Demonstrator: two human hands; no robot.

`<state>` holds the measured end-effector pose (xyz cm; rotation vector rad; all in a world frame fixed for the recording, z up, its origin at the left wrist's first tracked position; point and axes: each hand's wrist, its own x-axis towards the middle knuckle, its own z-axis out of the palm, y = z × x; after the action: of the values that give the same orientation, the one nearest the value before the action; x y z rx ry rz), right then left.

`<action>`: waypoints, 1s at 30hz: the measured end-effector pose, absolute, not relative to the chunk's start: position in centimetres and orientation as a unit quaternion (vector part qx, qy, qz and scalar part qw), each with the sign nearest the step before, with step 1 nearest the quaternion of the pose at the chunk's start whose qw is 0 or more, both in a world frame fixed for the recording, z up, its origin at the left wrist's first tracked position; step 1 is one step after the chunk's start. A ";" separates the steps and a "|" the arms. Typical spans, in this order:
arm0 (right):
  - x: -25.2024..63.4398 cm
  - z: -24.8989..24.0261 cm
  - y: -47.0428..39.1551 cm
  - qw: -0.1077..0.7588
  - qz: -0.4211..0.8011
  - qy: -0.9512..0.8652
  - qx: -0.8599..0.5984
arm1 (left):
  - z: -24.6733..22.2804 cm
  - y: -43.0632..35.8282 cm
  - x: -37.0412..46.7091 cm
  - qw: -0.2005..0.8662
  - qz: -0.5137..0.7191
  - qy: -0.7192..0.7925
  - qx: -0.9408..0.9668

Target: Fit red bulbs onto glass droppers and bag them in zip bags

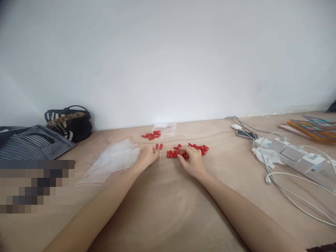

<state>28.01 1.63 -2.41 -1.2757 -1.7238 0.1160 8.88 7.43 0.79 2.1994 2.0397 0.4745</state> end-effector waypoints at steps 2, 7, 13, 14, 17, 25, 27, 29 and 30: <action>28.0 -2.3 1.6 0.462 0.026 -0.712 -0.528 | 0.7 7.8 9.3 0.044 0.149 0.674 0.722; 27.8 -2.3 1.4 0.432 -0.008 -0.730 -0.529 | 0.4 8.2 9.0 0.029 0.137 0.676 0.724; 27.8 -2.6 1.4 0.424 -0.035 -0.736 -0.526 | 0.1 8.0 8.6 0.028 0.133 0.665 0.734; 27.8 -2.6 1.4 0.423 -0.039 -0.736 -0.528 | 0.1 7.9 8.5 0.029 0.134 0.662 0.737; 27.8 -2.5 1.3 0.420 -0.047 -0.736 -0.529 | 0.6 7.7 7.6 0.032 0.137 0.658 0.740; 27.6 -2.7 1.3 0.401 -0.070 -0.737 -0.539 | 1.4 6.5 4.3 -0.002 0.138 0.666 0.733; 27.6 -2.7 1.3 0.399 -0.071 -0.737 -0.540 | 1.1 6.4 4.4 -0.012 0.136 0.662 0.737; 27.6 -2.7 1.3 0.397 -0.072 -0.738 -0.541 | 0.7 6.5 4.8 -0.021 0.130 0.661 0.739; 27.6 -2.7 1.3 0.397 -0.073 -0.738 -0.541 | 0.6 6.5 5.1 -0.024 0.125 0.663 0.738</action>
<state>27.60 1.27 -2.73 -1.3716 -1.8696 -0.1850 5.08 6.53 0.57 2.3546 2.1147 0.3979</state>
